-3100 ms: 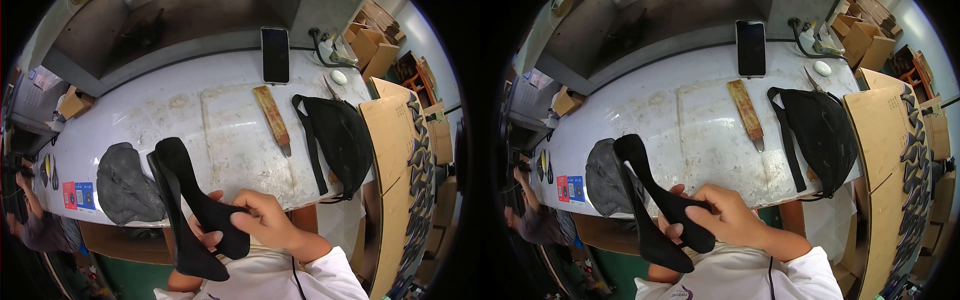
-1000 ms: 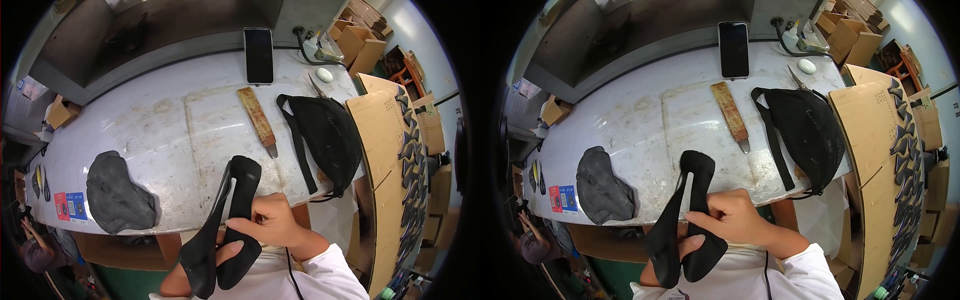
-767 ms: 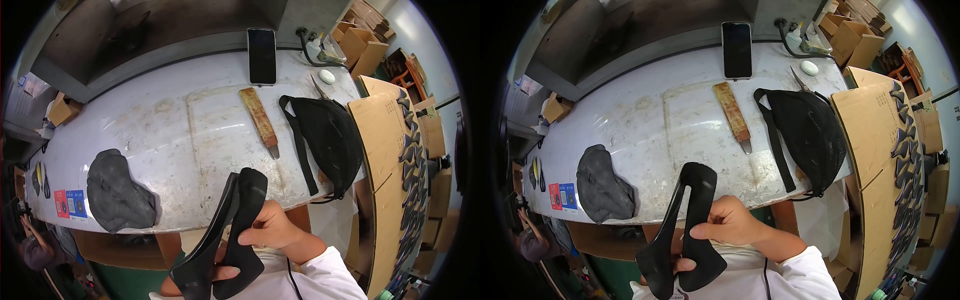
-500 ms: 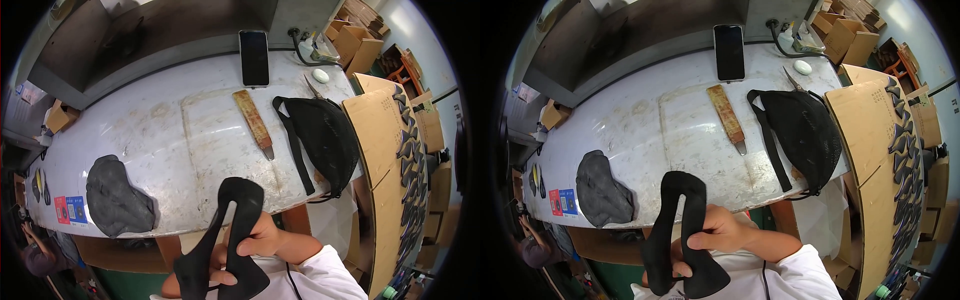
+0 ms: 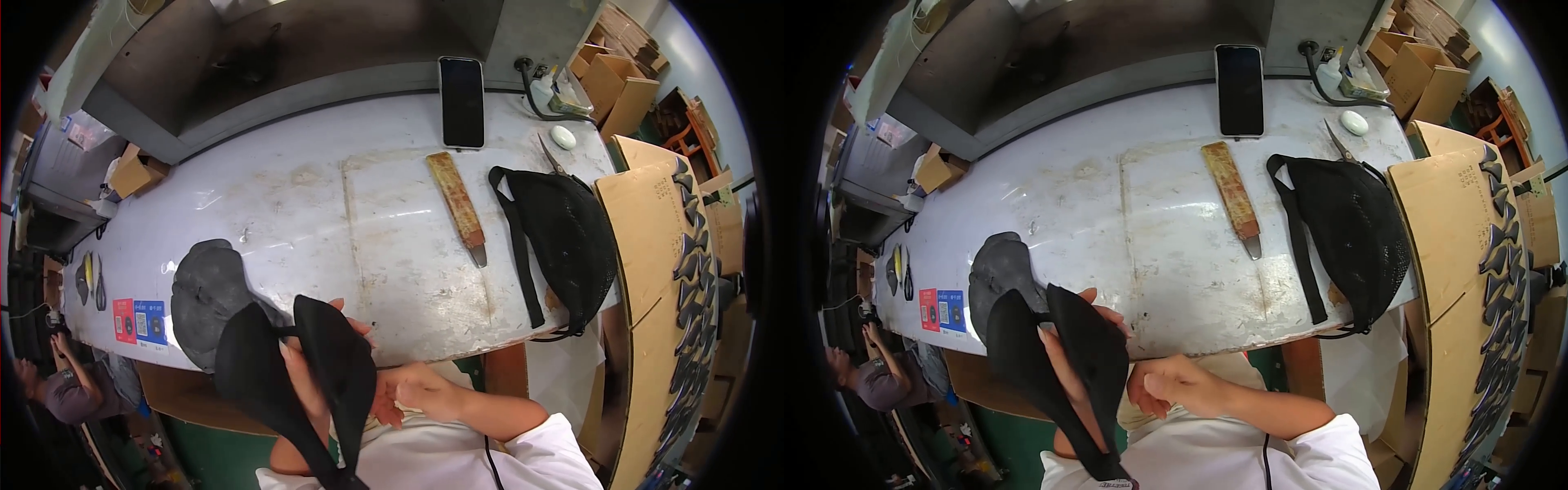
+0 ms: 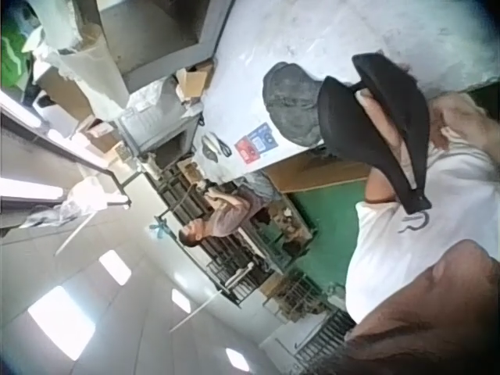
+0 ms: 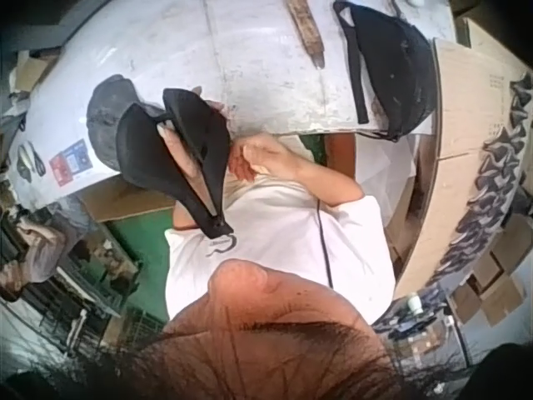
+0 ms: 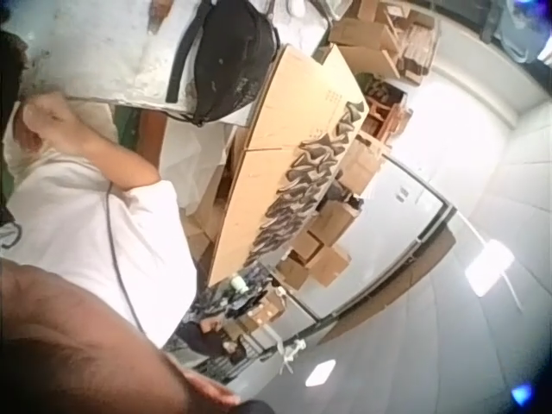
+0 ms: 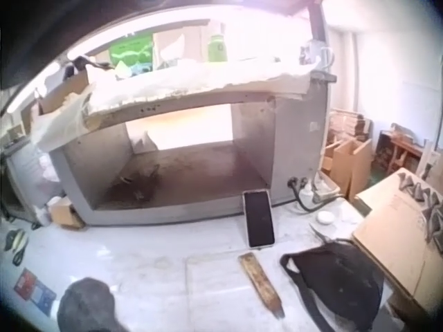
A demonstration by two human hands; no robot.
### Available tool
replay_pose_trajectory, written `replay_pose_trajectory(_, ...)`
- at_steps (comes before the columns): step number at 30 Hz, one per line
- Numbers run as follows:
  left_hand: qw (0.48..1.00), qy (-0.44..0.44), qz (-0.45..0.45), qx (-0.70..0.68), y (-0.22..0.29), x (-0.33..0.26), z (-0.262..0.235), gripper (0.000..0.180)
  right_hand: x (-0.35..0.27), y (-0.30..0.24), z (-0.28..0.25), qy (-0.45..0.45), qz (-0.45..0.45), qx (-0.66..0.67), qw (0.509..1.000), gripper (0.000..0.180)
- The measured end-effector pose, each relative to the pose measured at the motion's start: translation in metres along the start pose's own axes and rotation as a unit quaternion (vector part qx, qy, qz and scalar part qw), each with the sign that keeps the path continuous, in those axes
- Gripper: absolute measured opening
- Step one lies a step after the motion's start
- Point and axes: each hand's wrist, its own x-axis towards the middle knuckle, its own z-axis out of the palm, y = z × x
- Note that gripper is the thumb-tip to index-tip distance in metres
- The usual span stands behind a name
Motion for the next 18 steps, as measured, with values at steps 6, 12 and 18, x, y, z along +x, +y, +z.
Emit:
replay_pose_trajectory(6, 0.990, -0.049, 0.056, 0.117, -0.008, -0.004, -0.007, 0.095, 0.005, -0.019, 0.019, 0.177, 0.027, 0.008, 0.984, 0.028)
replay_pose_trajectory(12, 0.987, 0.112, -0.081, -0.079, -0.012, -0.013, -0.001, 0.079, 0.008, -0.012, 0.010, 0.236, -0.222, -0.243, 0.914, 0.034)
replay_pose_trajectory(18, 0.986, -0.030, 0.044, -0.158, -0.012, -0.003, 0.008, 0.059, 0.012, -0.015, 0.008, 0.212, -0.181, -0.305, 0.911, 0.022)
